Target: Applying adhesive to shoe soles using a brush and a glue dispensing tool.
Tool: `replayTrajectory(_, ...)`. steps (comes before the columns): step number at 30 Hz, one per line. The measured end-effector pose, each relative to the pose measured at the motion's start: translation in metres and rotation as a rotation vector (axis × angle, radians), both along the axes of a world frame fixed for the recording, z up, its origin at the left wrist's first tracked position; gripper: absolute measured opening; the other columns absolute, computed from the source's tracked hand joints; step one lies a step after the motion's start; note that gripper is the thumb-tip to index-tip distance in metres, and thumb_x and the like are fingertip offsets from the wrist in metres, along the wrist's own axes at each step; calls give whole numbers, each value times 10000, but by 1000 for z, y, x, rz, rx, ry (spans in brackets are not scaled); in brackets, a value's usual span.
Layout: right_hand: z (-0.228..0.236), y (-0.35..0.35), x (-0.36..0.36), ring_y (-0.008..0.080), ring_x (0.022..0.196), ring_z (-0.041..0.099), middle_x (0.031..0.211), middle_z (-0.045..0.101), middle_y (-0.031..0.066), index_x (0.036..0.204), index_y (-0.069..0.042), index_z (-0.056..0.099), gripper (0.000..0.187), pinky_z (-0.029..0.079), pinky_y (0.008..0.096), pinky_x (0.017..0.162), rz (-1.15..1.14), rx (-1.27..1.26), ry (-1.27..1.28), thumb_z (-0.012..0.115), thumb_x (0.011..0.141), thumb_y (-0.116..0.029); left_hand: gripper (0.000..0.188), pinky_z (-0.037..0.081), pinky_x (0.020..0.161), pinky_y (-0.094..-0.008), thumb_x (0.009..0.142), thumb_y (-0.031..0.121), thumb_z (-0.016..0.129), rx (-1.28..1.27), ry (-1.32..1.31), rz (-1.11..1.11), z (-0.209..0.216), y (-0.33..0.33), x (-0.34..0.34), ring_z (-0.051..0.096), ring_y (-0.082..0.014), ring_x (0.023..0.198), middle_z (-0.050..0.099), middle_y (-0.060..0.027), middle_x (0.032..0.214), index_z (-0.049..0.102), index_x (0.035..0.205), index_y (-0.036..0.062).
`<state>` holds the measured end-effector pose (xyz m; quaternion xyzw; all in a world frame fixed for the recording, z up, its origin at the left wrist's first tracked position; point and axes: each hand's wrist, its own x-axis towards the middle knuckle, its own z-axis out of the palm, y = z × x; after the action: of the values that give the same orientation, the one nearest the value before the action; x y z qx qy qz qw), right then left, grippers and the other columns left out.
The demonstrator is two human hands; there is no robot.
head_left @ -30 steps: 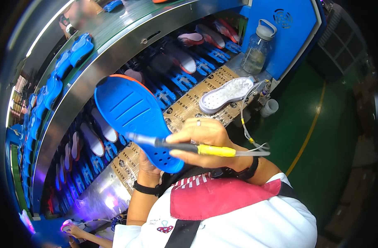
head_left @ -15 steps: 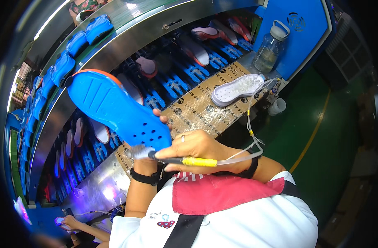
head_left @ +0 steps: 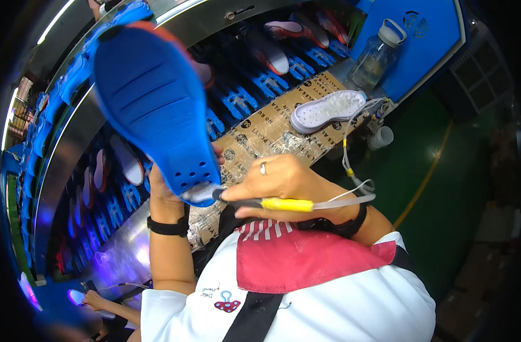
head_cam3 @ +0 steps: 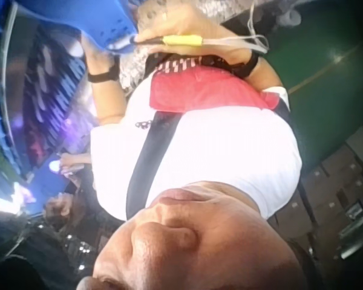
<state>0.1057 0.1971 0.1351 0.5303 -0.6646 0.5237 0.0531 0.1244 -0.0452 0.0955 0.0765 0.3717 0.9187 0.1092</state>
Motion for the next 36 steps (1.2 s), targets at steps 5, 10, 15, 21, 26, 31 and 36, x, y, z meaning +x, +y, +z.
replayTrajectory(5,-7,4,-6,315,638,594,693,624,118,957,-103,683,231,470,401,604,151,226,5,666,812,-282,807,540,830,-446,765,495,641,-447,-106,-62,-10,-24,-10,631,-387,947,568,-297,1138,432,1260,-107)
replayTrajectory(10,-5,1,-11,316,671,612,707,632,129,932,-90,687,222,479,391,619,168,184,-58,671,805,-271,375,527,745,-259,903,299,589,-512,-263,-158,10,-11,-13,658,-137,782,688,-105,934,643,1060,-37)
replayTrajectory(15,-13,9,-17,310,699,621,722,646,120,940,-78,687,237,486,381,641,336,305,-86,699,777,-251,401,515,715,-238,889,324,592,-742,-251,-330,19,-9,-22,656,-131,764,693,-101,898,655,1026,-47)
replayTrajectory(21,-16,8,-14,312,643,588,676,619,110,944,-78,692,230,467,377,604,192,198,-83,715,772,-230,497,504,711,-245,913,424,557,-933,-243,-524,30,-1,-30,625,-111,752,691,-99,884,651,1081,-34)
replayTrajectory(26,-15,23,-17,301,677,624,760,664,121,954,-68,691,245,479,366,632,301,262,-130,707,782,-242,507,501,716,-253,908,431,561,-1046,-236,-561,31,-4,-31,623,-123,750,688,-106,885,654,1064,-43)
replayTrajectory(31,-30,28,-16,300,712,641,787,678,123,960,-71,697,258,494,368,664,165,239,-113,720,768,-241,452,488,668,-232,905,392,579,-1001,-351,-562,31,-1,-31,605,-95,700,684,-62,839,673,1002,-40)
replayTrajectory(36,-18,53,-19,275,742,662,843,698,115,946,-73,711,250,515,331,673,220,306,-174,739,756,-232,443,504,680,-243,898,377,585,-1045,-313,-548,26,-8,-23,630,-117,708,691,-81,857,672,1013,-43)
